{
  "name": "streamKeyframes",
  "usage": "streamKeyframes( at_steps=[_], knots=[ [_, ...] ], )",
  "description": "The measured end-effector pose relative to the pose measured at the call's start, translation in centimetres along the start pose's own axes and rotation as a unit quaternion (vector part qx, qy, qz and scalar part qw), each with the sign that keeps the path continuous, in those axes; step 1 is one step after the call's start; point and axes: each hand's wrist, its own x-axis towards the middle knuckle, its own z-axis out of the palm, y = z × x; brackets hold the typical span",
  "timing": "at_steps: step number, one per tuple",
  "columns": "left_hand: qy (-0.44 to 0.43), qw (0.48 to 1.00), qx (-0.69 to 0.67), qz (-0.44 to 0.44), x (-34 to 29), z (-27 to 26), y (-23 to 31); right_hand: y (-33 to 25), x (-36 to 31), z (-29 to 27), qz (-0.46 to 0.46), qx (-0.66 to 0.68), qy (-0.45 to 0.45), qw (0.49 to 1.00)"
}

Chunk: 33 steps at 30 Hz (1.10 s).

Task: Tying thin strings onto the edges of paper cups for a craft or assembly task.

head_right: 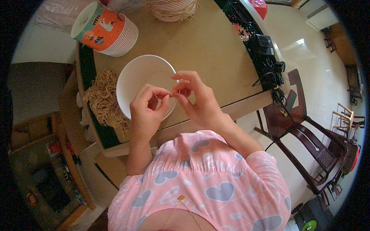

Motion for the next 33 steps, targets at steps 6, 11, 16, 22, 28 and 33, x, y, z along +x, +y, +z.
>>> streamKeyframes(
  at_steps=[6,11,16,22,28,33],
  knots=[
    [0.025,0.999,0.021,0.039,0.0,0.1,0.0,-0.3,0.3,-0.2,-0.018,-0.045,-0.029,0.998],
    [0.051,0.993,0.054,0.09,-0.1,0.2,-0.4,-0.4,0.3,-0.1,0.002,-0.015,-0.009,1.0],
    [0.028,0.989,0.119,0.083,-0.6,0.1,-0.1,-0.2,0.1,0.0,0.011,0.0,0.013,1.0],
    [0.042,0.99,0.109,0.084,-0.8,0.4,0.1,-0.4,0.0,0.5,0.004,-0.026,0.039,0.999],
    [0.07,0.989,0.114,0.07,-0.8,1.1,0.4,-0.2,-0.1,0.9,-0.015,-0.046,0.051,0.998],
    [0.044,0.998,-0.04,-0.035,-0.5,0.4,-0.4,-0.7,0.1,1.0,0.006,-0.031,0.052,0.998]
  ],
)
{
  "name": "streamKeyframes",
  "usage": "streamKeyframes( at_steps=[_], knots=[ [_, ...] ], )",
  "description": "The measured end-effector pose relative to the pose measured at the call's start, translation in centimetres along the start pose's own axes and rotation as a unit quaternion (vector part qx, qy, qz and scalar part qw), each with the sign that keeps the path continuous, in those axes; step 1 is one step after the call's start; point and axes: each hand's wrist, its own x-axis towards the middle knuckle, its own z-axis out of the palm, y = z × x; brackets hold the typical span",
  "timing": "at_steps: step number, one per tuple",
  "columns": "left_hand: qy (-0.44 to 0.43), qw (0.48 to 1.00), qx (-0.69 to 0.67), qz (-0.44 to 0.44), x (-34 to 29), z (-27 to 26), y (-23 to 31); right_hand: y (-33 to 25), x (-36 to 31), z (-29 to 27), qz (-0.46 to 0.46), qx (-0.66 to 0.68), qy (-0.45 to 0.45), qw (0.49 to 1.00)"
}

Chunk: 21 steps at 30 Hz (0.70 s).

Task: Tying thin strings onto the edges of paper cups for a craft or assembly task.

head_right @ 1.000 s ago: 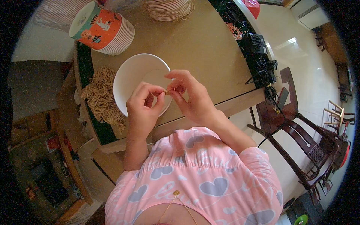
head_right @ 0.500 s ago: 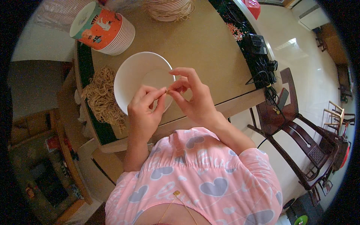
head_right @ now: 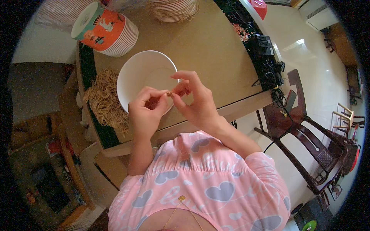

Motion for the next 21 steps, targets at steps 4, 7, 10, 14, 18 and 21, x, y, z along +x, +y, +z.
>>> streamKeyframes(
  at_steps=[4,7,10,14,18,21],
  knots=[
    [-0.044,0.995,-0.019,-0.087,0.1,-0.8,0.0,-0.1,0.1,-0.1,0.007,0.004,-0.011,1.0],
    [-0.042,0.994,-0.029,-0.092,0.2,-0.8,-0.3,-0.3,0.2,-0.3,0.01,-0.014,-0.028,0.999],
    [-0.01,0.996,-0.056,-0.072,0.2,-0.4,-0.4,-0.7,0.4,-0.4,-0.013,-0.045,-0.048,0.998],
    [-0.011,0.996,-0.06,-0.068,0.2,-0.4,-0.5,-1.3,0.7,-0.4,-0.031,-0.069,-0.06,0.995],
    [-0.01,0.995,-0.07,-0.068,0.2,-0.5,-0.6,-1.8,0.9,-0.3,-0.002,-0.076,-0.07,0.995],
    [-0.031,0.994,-0.048,-0.091,0.3,-1.1,-0.2,-2.0,1.2,-0.2,0.002,-0.097,-0.092,0.991]
  ],
)
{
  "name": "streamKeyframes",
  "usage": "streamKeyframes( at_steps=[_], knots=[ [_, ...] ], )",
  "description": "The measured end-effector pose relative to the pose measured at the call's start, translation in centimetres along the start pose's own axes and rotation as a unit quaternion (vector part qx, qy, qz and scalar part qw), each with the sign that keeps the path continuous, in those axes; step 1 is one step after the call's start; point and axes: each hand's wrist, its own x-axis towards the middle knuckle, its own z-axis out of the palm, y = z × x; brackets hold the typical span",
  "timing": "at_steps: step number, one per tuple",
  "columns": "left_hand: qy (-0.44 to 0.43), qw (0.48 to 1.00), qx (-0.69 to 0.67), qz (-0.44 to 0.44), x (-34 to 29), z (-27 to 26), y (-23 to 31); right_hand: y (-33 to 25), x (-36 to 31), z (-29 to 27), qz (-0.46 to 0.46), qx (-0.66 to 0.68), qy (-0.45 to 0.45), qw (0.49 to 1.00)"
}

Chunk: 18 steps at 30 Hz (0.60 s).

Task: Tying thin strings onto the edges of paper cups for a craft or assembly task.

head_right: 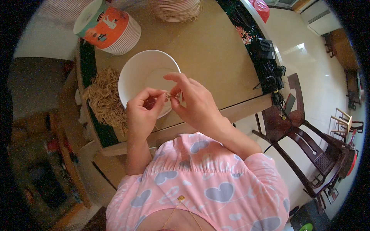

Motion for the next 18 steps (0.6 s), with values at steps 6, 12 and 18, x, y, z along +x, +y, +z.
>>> streamKeyframes(
  at_steps=[6,12,18],
  knots=[
    [-0.004,1.0,0.01,0.003,-0.19,-0.12,0.07,0.15,-0.02,0.26,0.031,-0.009,-0.013,0.999],
    [0.016,0.999,0.023,0.023,-0.27,-0.35,0.51,-0.59,-0.08,0.19,0.034,-0.046,-0.03,0.998],
    [-0.002,0.999,0.045,0.024,-0.23,-0.69,0.62,-0.06,-0.08,0.48,0.014,-0.079,-0.028,0.996]
  ],
)
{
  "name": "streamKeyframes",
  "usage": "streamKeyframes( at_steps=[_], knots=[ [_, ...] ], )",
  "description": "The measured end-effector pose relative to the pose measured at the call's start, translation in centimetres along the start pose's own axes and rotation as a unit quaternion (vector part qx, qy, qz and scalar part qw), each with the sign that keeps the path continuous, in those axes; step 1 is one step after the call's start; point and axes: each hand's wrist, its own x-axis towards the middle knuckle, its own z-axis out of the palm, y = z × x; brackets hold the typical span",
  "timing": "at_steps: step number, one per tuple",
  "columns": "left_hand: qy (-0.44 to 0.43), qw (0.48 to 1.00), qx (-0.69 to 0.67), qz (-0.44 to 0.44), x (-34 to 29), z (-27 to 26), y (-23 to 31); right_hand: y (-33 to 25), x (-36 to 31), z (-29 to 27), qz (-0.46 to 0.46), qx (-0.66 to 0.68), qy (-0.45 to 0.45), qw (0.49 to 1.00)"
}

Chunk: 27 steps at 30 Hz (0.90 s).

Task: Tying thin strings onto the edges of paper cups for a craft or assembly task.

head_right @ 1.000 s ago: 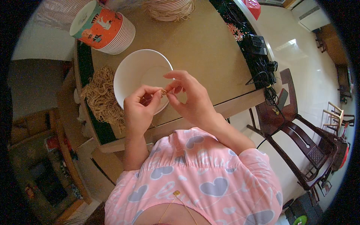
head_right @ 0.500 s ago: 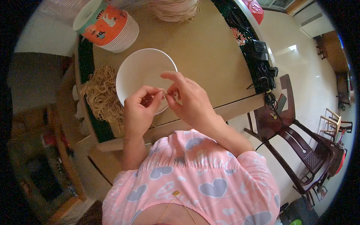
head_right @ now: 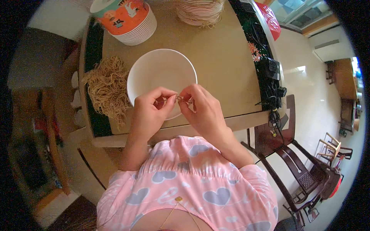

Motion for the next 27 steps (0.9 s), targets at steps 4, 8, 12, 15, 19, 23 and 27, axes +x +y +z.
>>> streamKeyframes(
  at_steps=[4,8,12,15,19,23,27],
  knots=[
    [0.014,0.999,-0.027,0.02,-0.17,0.07,-0.49,0.01,0.04,0.18,0.009,-0.011,0.005,1.0],
    [0.001,1.0,-0.013,0.006,-0.21,-0.36,-0.24,-0.02,0.27,0.09,-0.018,-0.059,-0.008,0.998],
    [0.021,0.999,0.008,0.045,-0.28,-0.59,-0.3,-0.23,0.12,0.52,-0.007,-0.031,0.008,0.999],
    [0.024,0.998,0.011,0.05,-0.32,-0.73,-0.26,-0.1,0.03,0.57,0.044,0.003,0.023,0.999],
    [0.026,0.997,0.018,0.07,-0.25,-0.62,-0.66,0.23,0.09,0.51,-0.003,-0.012,0.012,1.0],
    [0.024,0.997,0.014,0.066,-0.2,-0.59,-0.69,0.61,0.11,0.74,-0.013,-0.02,0.011,1.0],
    [0.024,0.997,0.02,0.07,-0.12,-0.59,-0.82,0.68,0.14,0.84,-0.016,-0.022,0.012,1.0]
  ],
)
